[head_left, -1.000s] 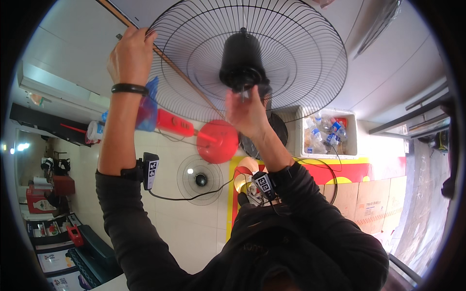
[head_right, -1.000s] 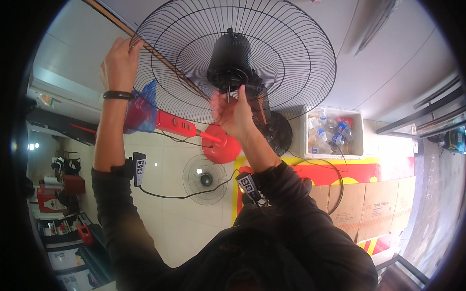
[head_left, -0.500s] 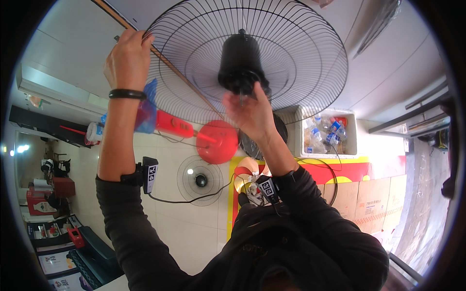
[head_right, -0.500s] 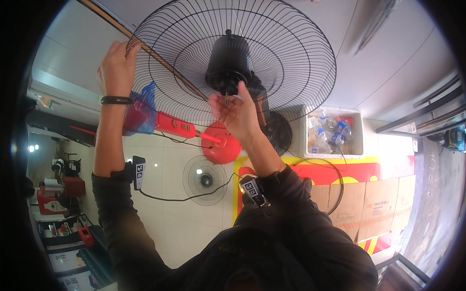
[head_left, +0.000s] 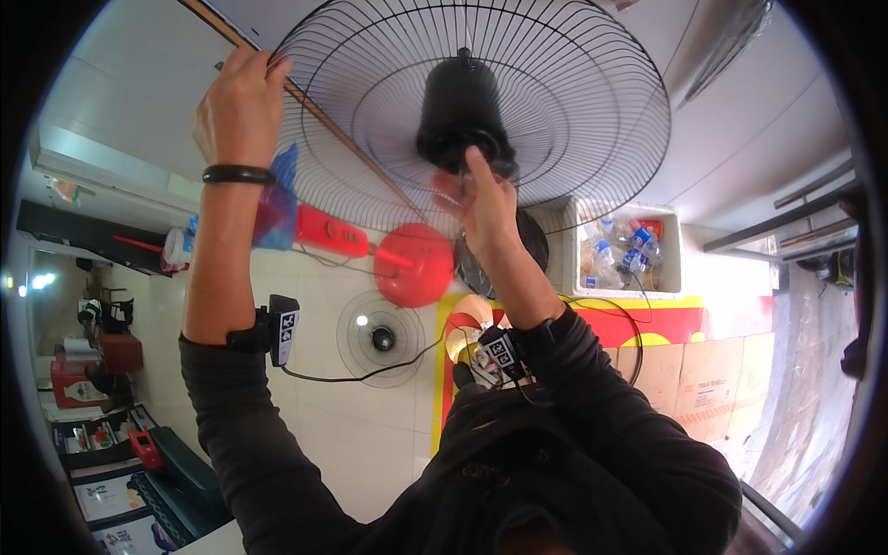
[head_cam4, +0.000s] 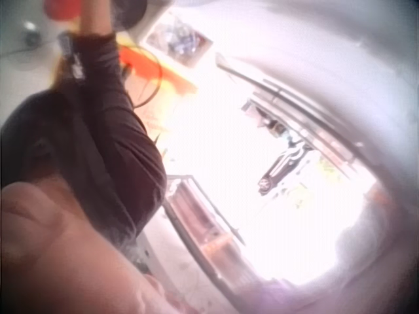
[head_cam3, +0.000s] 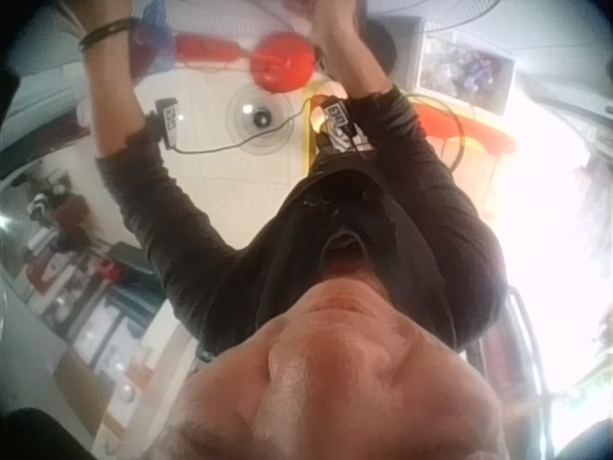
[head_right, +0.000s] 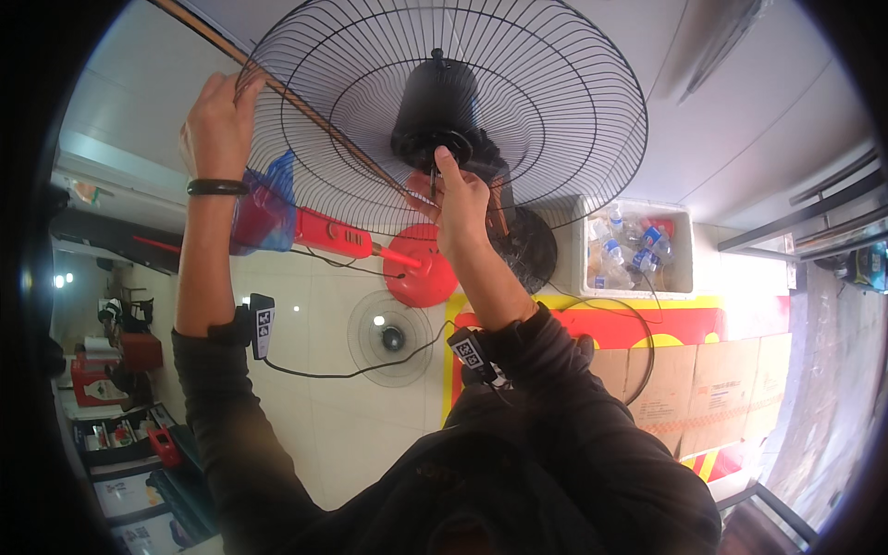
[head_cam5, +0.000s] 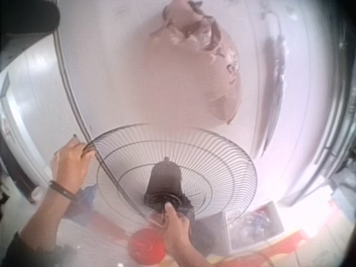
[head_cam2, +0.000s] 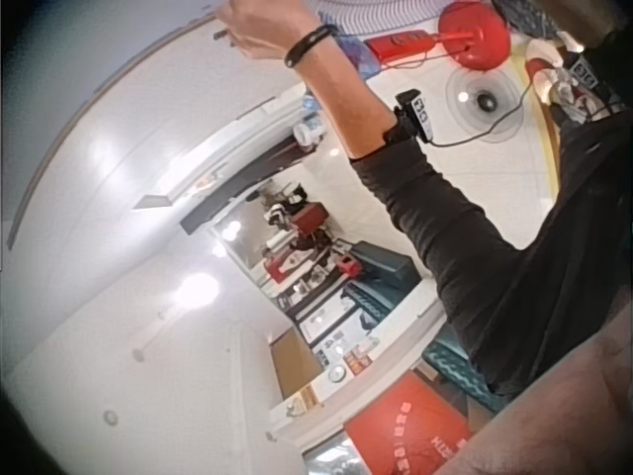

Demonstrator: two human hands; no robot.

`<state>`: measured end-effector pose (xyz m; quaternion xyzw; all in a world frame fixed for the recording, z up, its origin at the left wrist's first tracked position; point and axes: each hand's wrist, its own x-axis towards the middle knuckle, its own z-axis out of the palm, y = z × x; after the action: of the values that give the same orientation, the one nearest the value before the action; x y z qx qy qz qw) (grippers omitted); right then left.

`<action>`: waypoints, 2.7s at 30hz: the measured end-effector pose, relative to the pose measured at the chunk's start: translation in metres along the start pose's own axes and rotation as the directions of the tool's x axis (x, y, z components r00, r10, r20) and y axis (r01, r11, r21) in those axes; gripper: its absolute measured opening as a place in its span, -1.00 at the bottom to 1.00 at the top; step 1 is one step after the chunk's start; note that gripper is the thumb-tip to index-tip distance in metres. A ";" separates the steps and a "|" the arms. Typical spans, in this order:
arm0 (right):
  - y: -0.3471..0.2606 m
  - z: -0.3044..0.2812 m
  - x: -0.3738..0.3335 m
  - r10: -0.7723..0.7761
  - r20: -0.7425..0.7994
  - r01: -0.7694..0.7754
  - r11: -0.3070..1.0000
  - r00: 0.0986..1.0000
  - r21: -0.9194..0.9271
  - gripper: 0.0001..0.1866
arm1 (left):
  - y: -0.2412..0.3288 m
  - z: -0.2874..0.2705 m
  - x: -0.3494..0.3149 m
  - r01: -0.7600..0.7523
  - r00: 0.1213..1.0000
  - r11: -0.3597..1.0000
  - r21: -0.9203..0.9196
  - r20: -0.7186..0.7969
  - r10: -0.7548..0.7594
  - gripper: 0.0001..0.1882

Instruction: The person picks up a fan blade and a front grille, then walks to a standing fan. They attach the front grille to the fan, secure it, and then mount the fan blade onto the motor shaft, completing the assembly.

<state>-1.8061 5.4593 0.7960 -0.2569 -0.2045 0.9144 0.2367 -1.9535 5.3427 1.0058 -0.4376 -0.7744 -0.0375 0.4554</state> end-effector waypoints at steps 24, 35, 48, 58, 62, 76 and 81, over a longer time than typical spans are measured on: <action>-0.014 -0.004 -0.019 -0.014 -0.030 0.017 0.992 0.999 0.124 -0.77 | -0.006 0.006 -0.003 -0.003 1.000 1.000 0.021 -0.014 0.003 -0.74; 0.001 -0.003 0.001 -0.085 0.010 0.082 0.984 0.996 0.160 -0.77 | -0.006 0.005 -0.003 -0.018 1.000 1.000 -0.006 -0.015 0.018 -0.75; 0.005 0.006 0.004 0.041 0.027 -0.048 0.916 0.999 0.399 -0.65 | -0.007 0.008 -0.005 0.000 0.999 1.000 -0.008 -0.051 0.000 -0.75; 0.013 0.003 0.015 0.184 0.192 -0.264 0.756 0.964 0.599 -0.69 | -0.011 0.010 -0.008 0.012 0.999 1.000 0.001 -0.053 -0.012 -0.76; 0.013 -0.003 0.025 0.315 0.278 -0.420 0.699 0.907 0.579 -0.66 | -0.010 0.011 -0.006 -0.007 0.997 1.000 -0.003 -0.071 0.006 -0.75; -0.003 -0.009 0.005 0.297 0.423 -0.504 0.659 0.856 0.558 -0.54 | -0.008 0.007 -0.003 -0.014 0.999 1.000 0.008 -0.049 0.015 -0.76; 0.007 -0.014 0.005 0.281 0.421 -0.496 0.634 0.862 0.594 -0.57 | -0.008 0.007 -0.004 -0.006 0.999 1.000 0.011 -0.046 0.006 -0.76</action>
<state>-1.8039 5.4601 0.7795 -0.0528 0.1760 0.9800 0.0767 -1.9633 5.3390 1.0014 -0.4364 -0.7625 -0.0419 0.4757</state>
